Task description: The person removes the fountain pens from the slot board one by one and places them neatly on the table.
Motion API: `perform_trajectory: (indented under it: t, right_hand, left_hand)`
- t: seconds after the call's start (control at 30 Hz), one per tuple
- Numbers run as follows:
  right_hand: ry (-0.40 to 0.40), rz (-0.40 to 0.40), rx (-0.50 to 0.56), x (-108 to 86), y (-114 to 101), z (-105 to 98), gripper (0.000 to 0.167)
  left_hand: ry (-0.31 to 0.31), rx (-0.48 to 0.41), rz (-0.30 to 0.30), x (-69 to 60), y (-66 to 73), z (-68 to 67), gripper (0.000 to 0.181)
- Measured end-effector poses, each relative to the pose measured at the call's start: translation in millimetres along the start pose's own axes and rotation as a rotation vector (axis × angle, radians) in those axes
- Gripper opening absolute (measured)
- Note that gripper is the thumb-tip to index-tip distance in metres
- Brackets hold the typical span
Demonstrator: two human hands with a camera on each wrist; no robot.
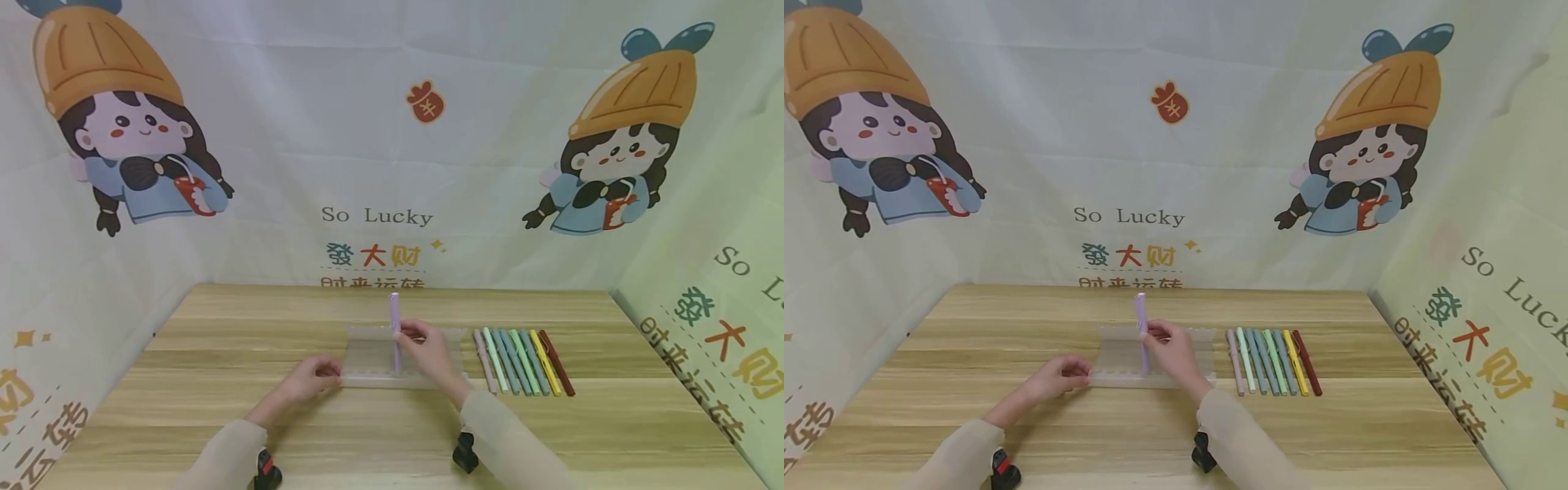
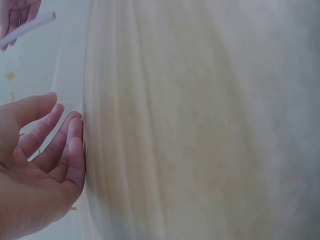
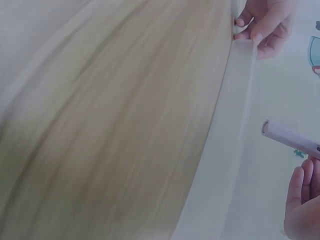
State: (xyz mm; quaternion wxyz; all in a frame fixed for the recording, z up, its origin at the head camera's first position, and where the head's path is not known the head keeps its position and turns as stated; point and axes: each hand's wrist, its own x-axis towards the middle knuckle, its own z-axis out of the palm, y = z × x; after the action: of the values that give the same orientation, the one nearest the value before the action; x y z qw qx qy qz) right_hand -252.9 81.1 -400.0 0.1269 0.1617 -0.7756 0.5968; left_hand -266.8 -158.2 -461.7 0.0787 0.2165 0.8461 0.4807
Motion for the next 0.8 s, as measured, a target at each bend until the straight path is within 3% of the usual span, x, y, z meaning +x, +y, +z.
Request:
perform_trajectory:
  t: [0.37, 0.8]
  right_hand:
    - [0.009, 0.028, -0.092, -2.1, 41, -42, 0.021]
    - [0.05, 0.134, -0.199, -13.3, 50, -97, 0.024]
  left_hand:
    - [0.003, 0.005, 0.005, 0.2, -2.1, 0.0, 0.014]
    - [0.009, -0.024, -0.003, -1.8, 2.9, 0.8, 0.014]
